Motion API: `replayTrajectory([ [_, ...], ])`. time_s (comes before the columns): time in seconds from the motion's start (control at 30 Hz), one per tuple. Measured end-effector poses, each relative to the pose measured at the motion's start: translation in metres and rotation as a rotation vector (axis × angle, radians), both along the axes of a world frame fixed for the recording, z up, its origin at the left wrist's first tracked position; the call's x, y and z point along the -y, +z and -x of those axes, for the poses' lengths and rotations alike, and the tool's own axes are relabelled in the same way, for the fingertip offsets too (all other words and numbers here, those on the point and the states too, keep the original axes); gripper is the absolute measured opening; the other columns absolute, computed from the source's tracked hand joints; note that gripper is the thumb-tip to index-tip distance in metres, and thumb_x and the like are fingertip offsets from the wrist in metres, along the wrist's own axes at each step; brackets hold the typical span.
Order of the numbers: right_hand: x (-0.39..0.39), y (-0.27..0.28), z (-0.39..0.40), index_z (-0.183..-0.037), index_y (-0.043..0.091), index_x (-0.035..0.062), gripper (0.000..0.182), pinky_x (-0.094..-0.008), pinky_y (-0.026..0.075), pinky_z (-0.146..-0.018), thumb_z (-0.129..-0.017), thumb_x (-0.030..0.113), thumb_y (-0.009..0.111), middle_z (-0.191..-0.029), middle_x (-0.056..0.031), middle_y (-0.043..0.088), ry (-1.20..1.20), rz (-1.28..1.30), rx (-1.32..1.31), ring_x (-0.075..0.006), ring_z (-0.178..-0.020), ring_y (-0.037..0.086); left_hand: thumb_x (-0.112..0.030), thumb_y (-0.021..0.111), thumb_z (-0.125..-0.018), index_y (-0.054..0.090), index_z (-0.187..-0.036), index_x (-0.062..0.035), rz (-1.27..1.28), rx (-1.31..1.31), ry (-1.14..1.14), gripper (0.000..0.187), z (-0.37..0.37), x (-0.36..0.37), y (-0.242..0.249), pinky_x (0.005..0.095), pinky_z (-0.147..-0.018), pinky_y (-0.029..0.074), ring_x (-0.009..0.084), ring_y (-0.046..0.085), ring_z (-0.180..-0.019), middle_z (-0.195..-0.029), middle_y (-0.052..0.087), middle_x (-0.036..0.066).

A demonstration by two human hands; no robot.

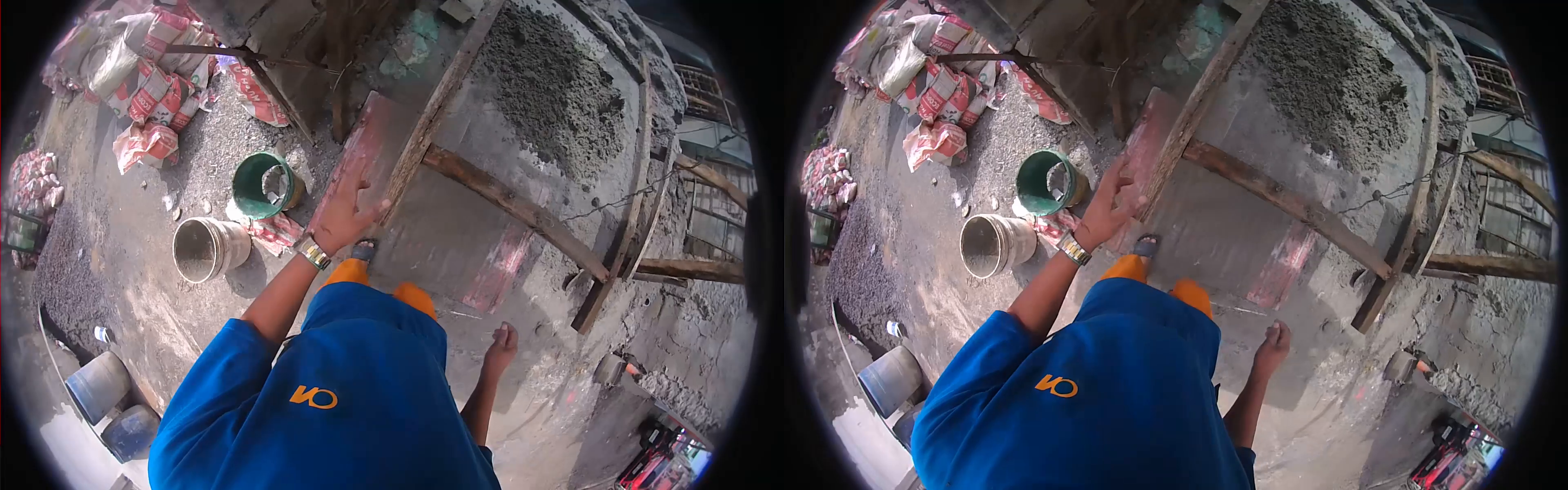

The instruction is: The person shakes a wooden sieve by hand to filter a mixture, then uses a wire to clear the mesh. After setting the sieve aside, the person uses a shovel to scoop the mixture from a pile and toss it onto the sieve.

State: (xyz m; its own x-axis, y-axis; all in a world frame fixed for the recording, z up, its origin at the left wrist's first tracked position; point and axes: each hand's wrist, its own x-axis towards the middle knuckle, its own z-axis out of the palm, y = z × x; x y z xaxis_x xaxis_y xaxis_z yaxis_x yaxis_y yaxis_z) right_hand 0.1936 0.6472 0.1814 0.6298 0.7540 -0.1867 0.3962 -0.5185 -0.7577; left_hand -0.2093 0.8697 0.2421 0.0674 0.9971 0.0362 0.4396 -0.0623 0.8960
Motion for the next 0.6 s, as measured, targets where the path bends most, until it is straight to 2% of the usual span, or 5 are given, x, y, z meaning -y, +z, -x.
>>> replayTrajectory([
  [0.13,-0.103,0.066,-0.001,-0.123,0.058,-0.0025,0.034,-0.0348,0.043,-0.096,-0.097,0.019,0.055,-0.117,-0.0183,0.062,-0.022,-0.262,0.207,-0.0255,-0.11,0.058,-0.041,0.06,-0.092,0.022,-0.149,-0.0069,0.498,0.342,-0.11,0.076,-0.013,-0.034,-0.005,0.0403,-0.096,0.045,0.0266,0.054,-0.116,-0.143,0.041,0.015],
  [0.3,-0.221,0.11,-0.032,-0.133,0.05,-0.0023,0.044,-0.0365,0.042,-0.098,-0.098,0.023,0.054,-0.126,-0.0214,0.056,-0.009,-0.491,0.16,-0.0278,-0.116,0.055,-0.039,0.056,-0.094,0.031,-0.144,-0.0079,0.79,0.876,-0.213,0.064,-0.039,-0.023,-0.02,0.0397,-0.081,0.055,0.0249,0.063,-0.102,-0.138,0.048,0.015],
  [0.37,-0.254,0.111,-0.037,-0.128,0.053,-0.0025,0.041,-0.0363,0.043,-0.096,-0.098,0.026,0.053,-0.121,-0.0213,0.059,0.196,-0.513,0.135,-0.0276,-0.112,0.057,-0.037,0.056,-0.093,0.034,-0.142,-0.0083,0.784,0.907,-0.222,0.061,-0.044,-0.021,-0.027,0.0378,-0.075,0.055,0.024,0.064,-0.095,-0.129,0.054,0.014],
  [0.5,-0.277,0.12,-0.033,-0.109,0.061,-0.0021,0.033,-0.0359,0.049,-0.081,-0.098,0.028,0.053,-0.093,-0.016,0.068,0.191,-0.39,-0.069,-0.0275,-0.091,0.066,-0.033,0.056,-0.09,0.041,-0.136,-0.0095,0.822,0.981,-0.083,0.055,-0.051,-0.006,-0.062,0.0339,-0.062,0.053,0.0196,0.061,-0.071,-0.096,0.062,0.007],
  [0.6,-0.273,0.114,-0.039,-0.106,0.063,-0.0013,0.031,-0.0366,0.049,-0.076,-0.098,0.027,0.053,-0.086,-0.0139,0.068,0.238,-0.424,0.016,-0.0268,-0.085,0.066,-0.035,0.058,-0.087,0.042,-0.136,-0.0103,0.799,0.99,-0.041,0.057,-0.06,0.006,-0.052,0.0318,-0.058,0.05,0.0169,0.056,-0.064,-0.084,0.057,0.004],
])
